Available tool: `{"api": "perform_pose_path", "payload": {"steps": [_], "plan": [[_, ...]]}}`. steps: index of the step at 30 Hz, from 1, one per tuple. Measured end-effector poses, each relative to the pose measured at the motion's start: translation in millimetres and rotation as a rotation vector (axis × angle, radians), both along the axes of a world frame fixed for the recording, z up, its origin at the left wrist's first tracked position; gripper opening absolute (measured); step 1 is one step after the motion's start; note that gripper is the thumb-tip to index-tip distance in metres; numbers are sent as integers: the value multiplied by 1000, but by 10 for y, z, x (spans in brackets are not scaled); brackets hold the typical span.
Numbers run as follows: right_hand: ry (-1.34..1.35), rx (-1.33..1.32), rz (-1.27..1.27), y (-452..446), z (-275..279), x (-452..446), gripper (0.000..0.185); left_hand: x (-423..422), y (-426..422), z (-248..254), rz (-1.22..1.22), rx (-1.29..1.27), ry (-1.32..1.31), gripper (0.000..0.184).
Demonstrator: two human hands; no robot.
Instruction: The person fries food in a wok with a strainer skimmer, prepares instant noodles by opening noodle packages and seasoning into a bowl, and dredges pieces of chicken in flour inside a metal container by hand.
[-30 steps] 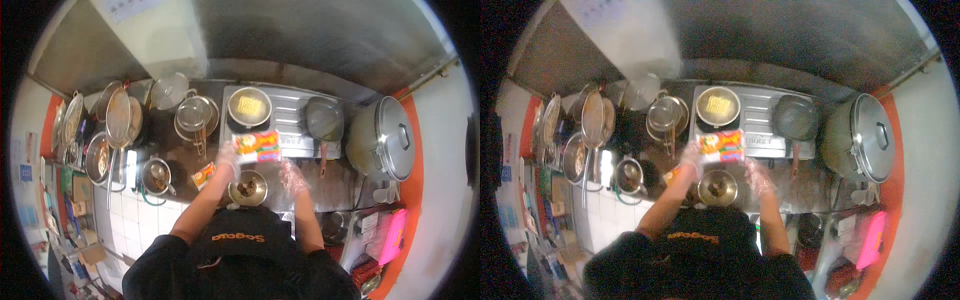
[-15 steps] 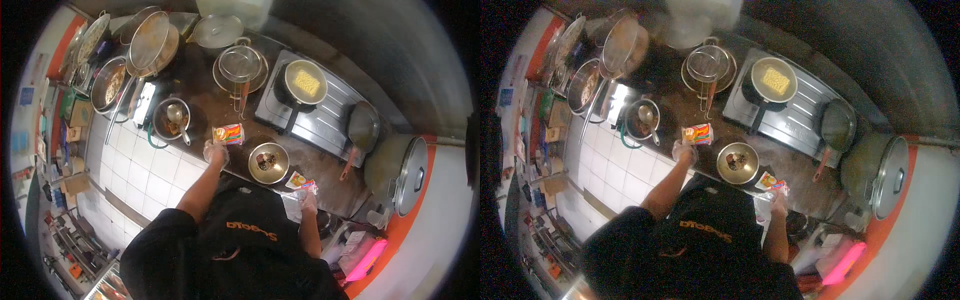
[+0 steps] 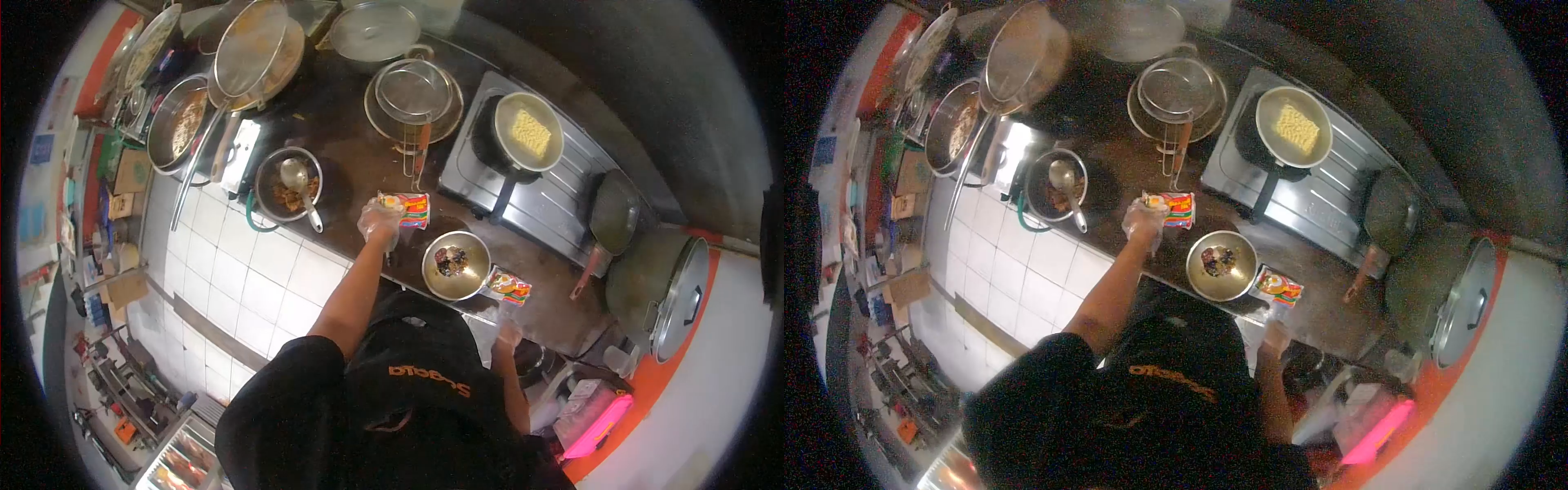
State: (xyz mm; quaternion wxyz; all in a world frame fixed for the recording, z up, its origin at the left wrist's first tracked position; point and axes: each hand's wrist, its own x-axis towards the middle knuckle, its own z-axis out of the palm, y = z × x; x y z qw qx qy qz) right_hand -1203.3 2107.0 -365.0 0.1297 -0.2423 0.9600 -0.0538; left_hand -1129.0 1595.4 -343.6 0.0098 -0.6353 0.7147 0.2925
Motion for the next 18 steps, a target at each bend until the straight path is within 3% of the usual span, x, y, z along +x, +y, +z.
{"api": "perform_pose_path", "payload": {"steps": [1, 3, 4, 6, 8, 9, 10, 12, 15, 16, 18], "plan": [[-95, -88, -71, -147, 66, 27, 18, -21, -26, -105, -38, 73, 50, 54], [218, 615, 199, -274, -108, -75, 8, -62, -62, -309, -109, 220, 146, 56], [209, 553, 210, -301, -53, -79, 8, -85, -44, -428, -91, 214, 158, 52], [193, 424, 232, -754, 579, -32, 9, -118, 18, -736, -53, 197, 184, 45], [7, 163, -147, -509, 307, -69, 17, -158, 34, 242, 105, 396, 333, 45], [17, 182, -149, -287, 87, -99, 18, -187, 34, 804, 194, 487, 397, 45], [27, 202, -152, -72, -124, -130, 19, -114, 77, 377, 279, 546, 589, 38], [252, 551, 216, 303, -429, -199, 11, 35, 115, -306, 450, 672, 967, 26], [14, 184, -360, 393, -430, -194, 26, 272, 125, -29, 300, 448, 916, 29], [19, 271, -315, 668, -790, -190, 27, 369, 126, -69, 314, 447, 950, 30], [36, 440, -219, 1186, -1457, -189, 28, 513, 102, -137, 552, 692, 1168, 32]]}}
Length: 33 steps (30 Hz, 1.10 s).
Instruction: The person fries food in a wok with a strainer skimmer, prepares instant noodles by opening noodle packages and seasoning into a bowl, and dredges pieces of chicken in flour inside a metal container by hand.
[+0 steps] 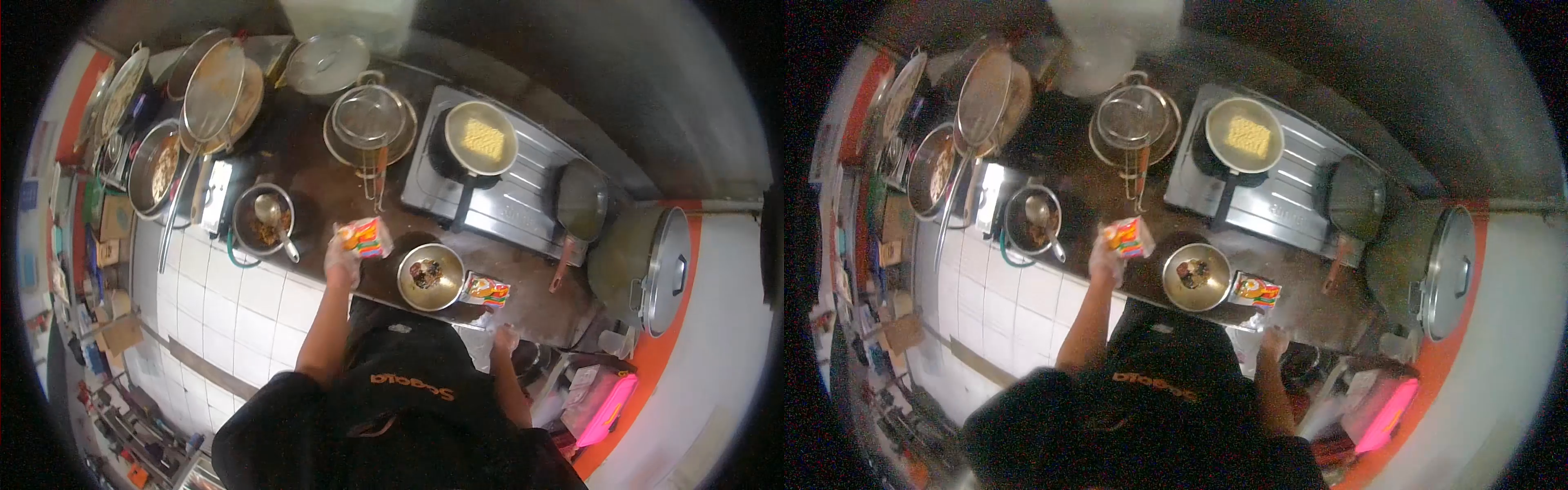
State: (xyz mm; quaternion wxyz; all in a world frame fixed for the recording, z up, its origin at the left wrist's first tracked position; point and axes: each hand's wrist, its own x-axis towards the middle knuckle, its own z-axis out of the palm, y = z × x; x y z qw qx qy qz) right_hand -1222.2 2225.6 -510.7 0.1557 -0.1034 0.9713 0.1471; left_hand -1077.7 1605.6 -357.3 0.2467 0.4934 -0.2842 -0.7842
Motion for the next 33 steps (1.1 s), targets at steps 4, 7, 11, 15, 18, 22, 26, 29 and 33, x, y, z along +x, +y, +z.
{"api": "perform_pose_path", "payload": {"steps": [4, 7, 11, 15, 18, 22, 26, 29, 33], "plan": [[-85, 177, 121, -799, 1298, -12, 25, 16, -11, 819, 171, 306, 272, 36], [-72, 179, 120, -550, 995, 4, 17, -305, 29, 1497, 126, 223, 321, 36], [-36, 20, -73, -489, 819, 96, 19, -1225, -34, 1949, -59, -156, 145, 28], [15, 232, -122, 54, 70, 117, 16, -2434, -136, 2046, 79, -357, 232, 21], [-1, -152, -257, -54, 694, 278, 18, -3050, -132, 2280, -143, -735, -126, 18], [229, -743, -869, -54, 836, 657, 20, -3400, -19, 2478, -600, -1261, -593, 25], [-21, -250, -716, 222, 871, 891, 28, -3540, 2, 2447, -732, -1423, -639, 29], [-253, -30, -603, 372, 770, 993, 34, -3502, 63, 2533, -765, -1542, -633, 25], [-282, -57, -642, 263, 830, 1055, 41, -3595, -79, 2400, -599, -2144, -646, 23]]}}
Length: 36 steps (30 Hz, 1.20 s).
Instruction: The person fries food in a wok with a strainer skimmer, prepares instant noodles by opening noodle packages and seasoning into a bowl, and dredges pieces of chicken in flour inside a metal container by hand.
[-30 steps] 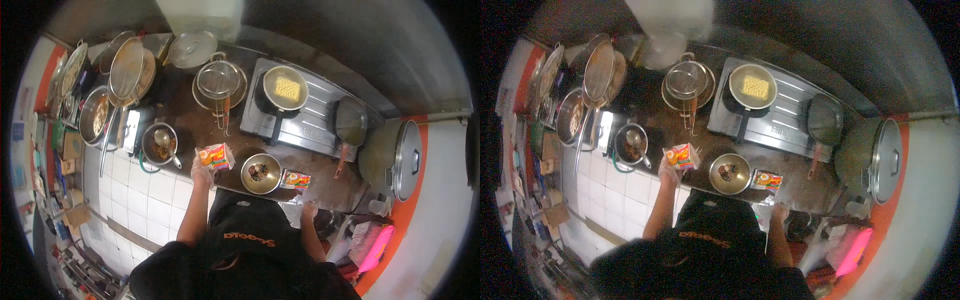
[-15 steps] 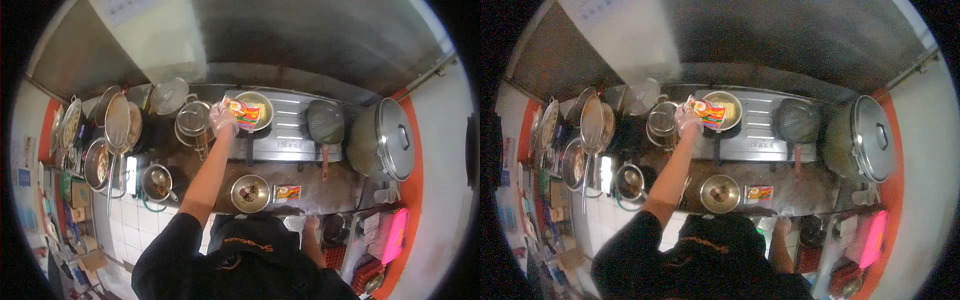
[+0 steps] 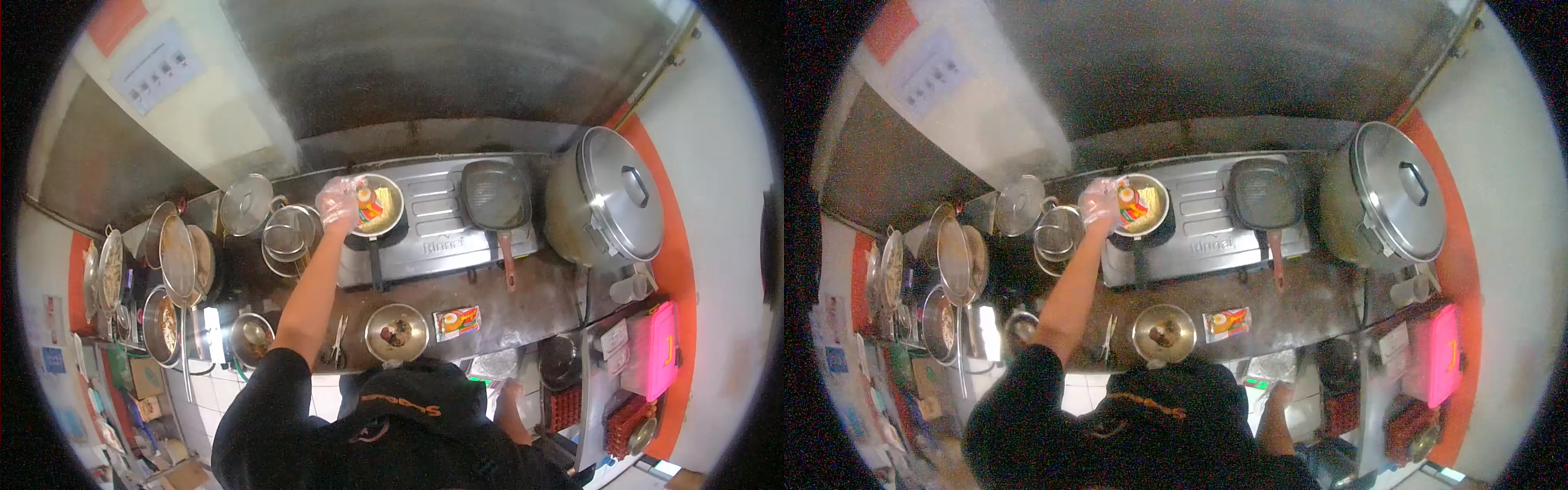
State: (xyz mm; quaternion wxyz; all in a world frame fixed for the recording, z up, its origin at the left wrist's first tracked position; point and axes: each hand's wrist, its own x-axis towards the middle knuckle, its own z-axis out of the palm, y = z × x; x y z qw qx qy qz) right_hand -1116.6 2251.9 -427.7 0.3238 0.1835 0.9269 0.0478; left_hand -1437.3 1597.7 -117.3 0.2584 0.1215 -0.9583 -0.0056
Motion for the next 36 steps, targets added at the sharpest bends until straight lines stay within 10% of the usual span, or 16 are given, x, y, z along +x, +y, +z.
{"api": "perform_pose_path", "payload": {"steps": [8, 13, 14, 16, 18, 20, 25, 28, 33, 36], "plan": [[570, -35, 268, -214, -139, -102, 26, -172, 12, 204, -70, 368, 174, 16], [600, -720, -660, -898, 1045, -665, 38, -161, -89, 157, -121, 195, 335, 14], [600, -444, -527, -824, 715, -762, 45, -47, 195, 576, 19, 594, 346, 15], [599, -439, -384, -947, 846, -823, 44, -156, -99, 218, 18, 555, 419, 17], [596, -513, -335, -1229, 974, -1122, 43, -148, 42, 506, 102, 1390, 560, 22], [579, -655, -387, -1424, 965, -1330, 42, -79, -306, 74, -83, 870, 454, 24], [412, -486, -215, -1739, 726, -1511, 39, 525, -186, -173, 96, 1948, 547, 27], [374, -495, -206, -1844, 473, -1548, 37, 1067, 358, -34, -190, 2292, 529, 27], [547, -489, -65, -1775, 143, -1426, 35, 1860, 1074, -353, 83, 2638, 298, 25], [486, -728, -258, -1753, 1605, -1391, 35, 2069, 1626, -675, 67, 2696, 15, 29]]}}
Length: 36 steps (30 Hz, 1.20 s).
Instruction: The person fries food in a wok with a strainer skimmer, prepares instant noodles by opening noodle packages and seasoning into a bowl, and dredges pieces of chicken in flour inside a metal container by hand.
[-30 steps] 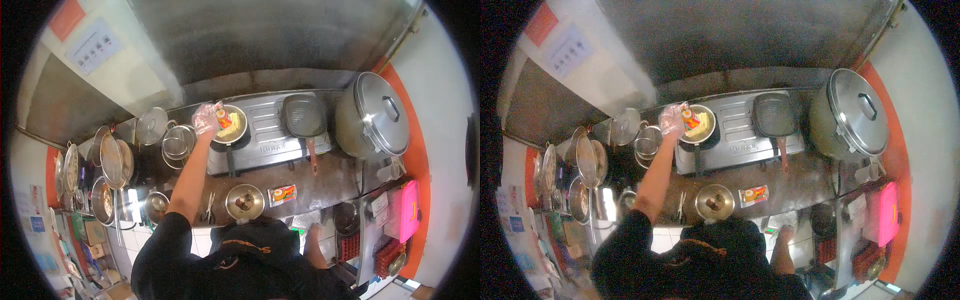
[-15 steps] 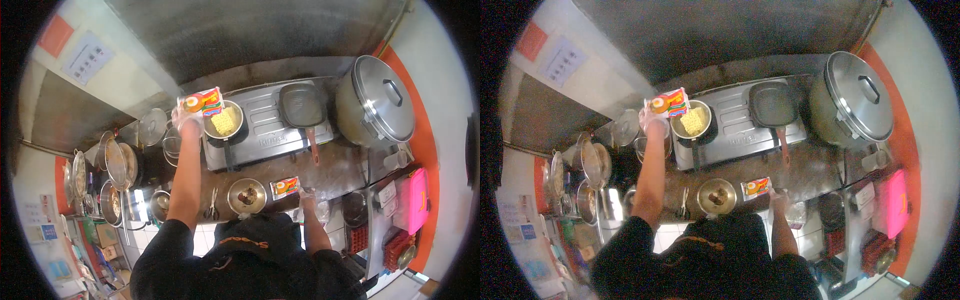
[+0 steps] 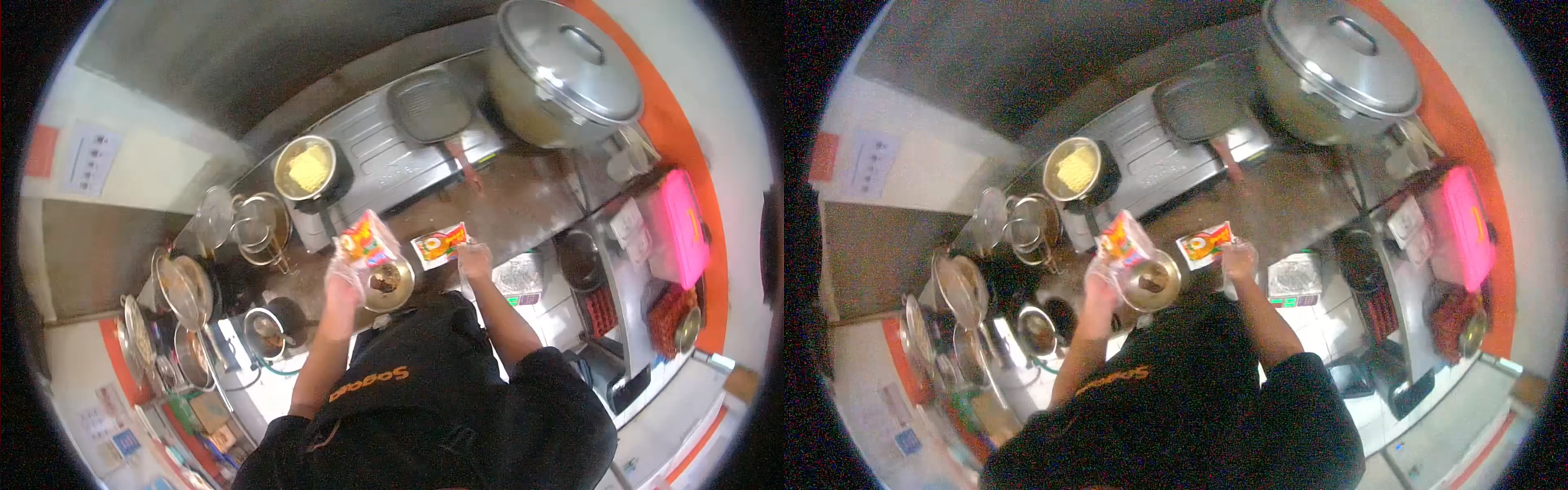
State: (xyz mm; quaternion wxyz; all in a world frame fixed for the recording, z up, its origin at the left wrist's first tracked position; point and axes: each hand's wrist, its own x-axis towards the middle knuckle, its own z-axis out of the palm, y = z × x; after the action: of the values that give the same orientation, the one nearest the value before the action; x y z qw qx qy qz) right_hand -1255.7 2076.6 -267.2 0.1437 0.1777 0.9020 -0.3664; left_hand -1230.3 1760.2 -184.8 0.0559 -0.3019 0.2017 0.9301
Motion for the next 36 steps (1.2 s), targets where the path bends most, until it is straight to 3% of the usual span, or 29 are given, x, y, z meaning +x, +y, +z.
{"api": "perform_pose_path", "payload": {"steps": [3, 4, 7, 8, 10, 12, 14, 15, 17, 19, 20, 22, 25, 27, 28, 31, 33, 35, 36], "plan": [[256, -459, -264, 51, 130, 360, 34, 138, 796, -23, -109, -104, -193, 29], [167, -626, -338, 75, 519, 482, 31, 226, 949, -136, -159, -100, -131, 27], [339, -901, -524, 109, 967, 957, 24, 494, 1481, -147, -246, -139, -96, 23], [290, -887, -390, 302, 58, 1090, 30, 607, 1534, -400, -251, -247, -77, 21], [215, -355, -243, 344, 730, 1577, 32, 894, 1731, -450, -310, -300, -69, 21], [108, -289, -345, 386, 1215, 1976, 35, 1176, 1982, -409, -425, -246, -69, 20], [66, -712, -662, 523, 1394, 2363, 38, 1507, 2143, -782, -470, -123, 123, 22], [73, -934, -805, 628, 1441, 2535, 40, 1728, 2144, -985, -618, -445, 312, 25], [53, -773, -793, 883, 1111, 2930, 30, 2060, 2510, -841, -748, -516, 318, 29], [72, -816, -861, 1104, 967, 3347, 25, 2375, 2797, -291, -758, -82, -147, 31], [105, -864, -907, 1209, 955, 3541, 25, 2525, 2886, -504, -716, 59, -141, 29], [170, -921, -943, 1456, 950, 3869, 23, 2695, 3200, -513, -792, -134, -96, 26], [145, -927, -1055, 1822, 1484, 4420, 21, 2969, 3661, -493, -832, -279, -38, 20], [237, -999, -1204, 2160, 1011, 4890, 19, 2991, 3950, -737, -922, -444, -57, 20], [322, -979, -1273, 2334, 731, 5138, 19, 2879, 4006, -1241, -1050, -492, -56, 22], [417, -903, -1504, 2822, 621, 5922, 19, 3318, 4827, -826, -1123, -574, 72, 21], [469, -822, -1646, 3156, 713, 6641, 20, 3641, 5325, -923, -1210, -283, 114, 21], [539, -725, -1742, 3383, 943, 7297, 21, 4124, 5933, -805, -1289, -404, 318, 24], [552, -691, -1772, 3550, 617, 7688, 22, 4324, 6329, -856, -1348, -471, 314, 23]]}}
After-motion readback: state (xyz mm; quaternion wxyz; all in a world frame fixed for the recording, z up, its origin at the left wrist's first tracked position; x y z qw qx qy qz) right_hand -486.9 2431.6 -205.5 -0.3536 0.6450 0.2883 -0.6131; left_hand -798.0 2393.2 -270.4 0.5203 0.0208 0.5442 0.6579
